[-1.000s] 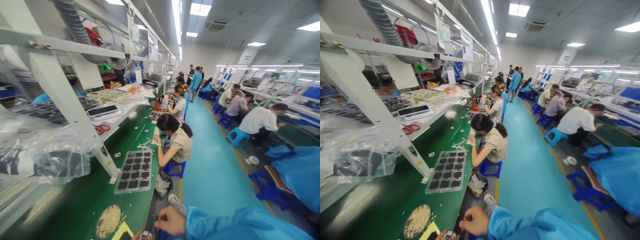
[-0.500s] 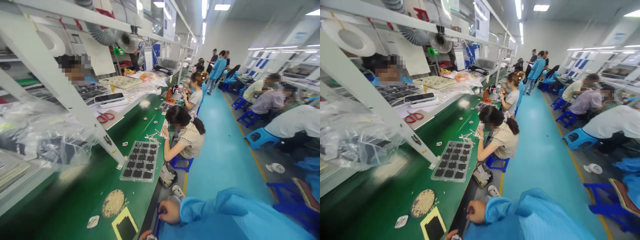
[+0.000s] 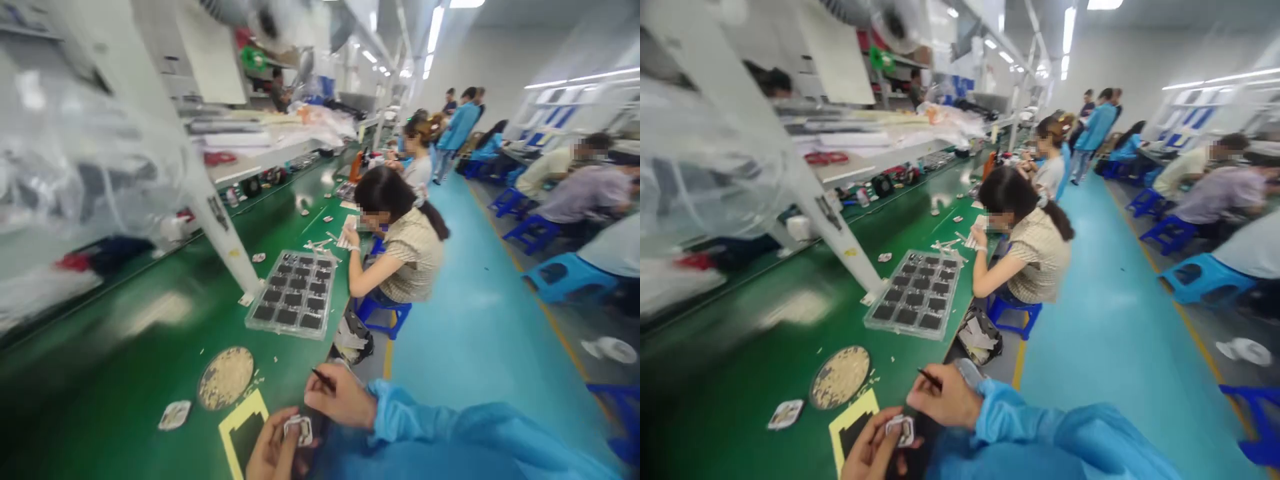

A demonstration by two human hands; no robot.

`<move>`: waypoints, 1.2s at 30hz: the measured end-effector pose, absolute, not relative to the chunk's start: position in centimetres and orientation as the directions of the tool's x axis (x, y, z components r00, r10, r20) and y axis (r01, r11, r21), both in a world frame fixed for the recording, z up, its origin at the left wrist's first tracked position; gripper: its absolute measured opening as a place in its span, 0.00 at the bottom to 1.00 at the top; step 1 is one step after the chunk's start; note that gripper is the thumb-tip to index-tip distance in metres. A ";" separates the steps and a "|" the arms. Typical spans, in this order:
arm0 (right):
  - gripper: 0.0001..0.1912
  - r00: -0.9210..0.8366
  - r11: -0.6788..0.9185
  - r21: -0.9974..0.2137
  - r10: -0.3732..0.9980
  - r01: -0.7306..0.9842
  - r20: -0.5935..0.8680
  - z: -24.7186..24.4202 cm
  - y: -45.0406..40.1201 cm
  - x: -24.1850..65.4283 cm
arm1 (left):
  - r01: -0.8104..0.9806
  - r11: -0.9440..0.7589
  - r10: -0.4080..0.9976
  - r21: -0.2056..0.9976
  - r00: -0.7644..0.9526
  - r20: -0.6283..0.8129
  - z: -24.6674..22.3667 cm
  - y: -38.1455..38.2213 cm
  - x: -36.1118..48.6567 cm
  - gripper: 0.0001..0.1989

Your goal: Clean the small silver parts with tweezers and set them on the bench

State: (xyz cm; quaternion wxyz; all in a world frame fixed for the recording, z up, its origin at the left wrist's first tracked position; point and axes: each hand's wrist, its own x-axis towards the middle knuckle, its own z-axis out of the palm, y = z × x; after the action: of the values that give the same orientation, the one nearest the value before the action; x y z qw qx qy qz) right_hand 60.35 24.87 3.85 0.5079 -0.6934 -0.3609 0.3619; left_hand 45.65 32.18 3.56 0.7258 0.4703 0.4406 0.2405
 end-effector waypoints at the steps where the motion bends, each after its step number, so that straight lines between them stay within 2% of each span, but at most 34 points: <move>1: 0.17 0.424 -0.120 -0.981 0.905 0.150 -0.046 3.4 25.2 60.0 | 0.038 0.403 0.808 0.914 0.454 -0.375 3.1 32.5 45.6 0.31; 4: 0.19 0.341 0.160 -0.927 0.897 0.340 0.280 2.0 25.9 59.4 | 0.007 0.350 0.885 0.937 0.324 -0.334 1.4 33.0 45.3 0.30; 7: 0.12 0.317 0.250 -0.878 0.863 0.407 0.393 0.8 26.0 59.8 | -0.032 0.380 0.886 0.924 0.297 -0.355 -0.1 32.2 45.2 0.30; 12: 0.10 0.352 0.244 -0.896 0.856 0.371 0.378 0.2 25.9 60.3 | -0.060 0.455 0.847 0.888 0.335 -0.412 0.3 30.9 45.5 0.31; 16: 0.11 0.342 0.255 -0.916 0.869 0.309 0.357 0.6 26.7 59.9 | -0.018 0.428 0.851 0.904 0.344 -0.396 1.6 31.0 44.7 0.30; 21: 0.08 0.197 0.323 -0.919 0.909 0.226 0.368 0.8 27.9 60.1 | 0.195 0.356 0.756 0.914 0.515 -0.404 2.5 31.5 41.8 0.26; 24: 0.13 0.203 0.314 -0.929 0.914 0.194 0.351 0.0 29.0 61.2 | 0.319 0.240 0.787 0.917 0.490 -0.376 3.7 33.3 39.7 0.17; 28: 0.18 0.181 0.242 -0.945 0.942 0.220 0.283 -2.0 30.7 62.8 | 0.280 0.135 0.866 0.950 0.434 -0.251 4.5 38.1 38.4 0.13; 32: 0.21 0.214 0.203 -0.941 0.940 0.271 0.265 -3.2 31.0 63.2 | 0.194 0.150 0.885 0.970 0.412 -0.219 2.5 42.5 39.1 0.19; 36: 0.24 0.280 0.014 -0.965 0.956 0.263 0.090 -3.8 30.6 63.2 | 0.129 0.200 0.874 0.971 0.425 -0.236 -0.4 43.7 39.6 0.23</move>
State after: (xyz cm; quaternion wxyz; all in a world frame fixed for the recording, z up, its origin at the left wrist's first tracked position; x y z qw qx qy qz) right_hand 63.17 30.62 -3.85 0.5117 -0.6150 -0.4952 0.3386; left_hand 39.65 43.68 -0.39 0.6320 0.5597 0.4478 0.2946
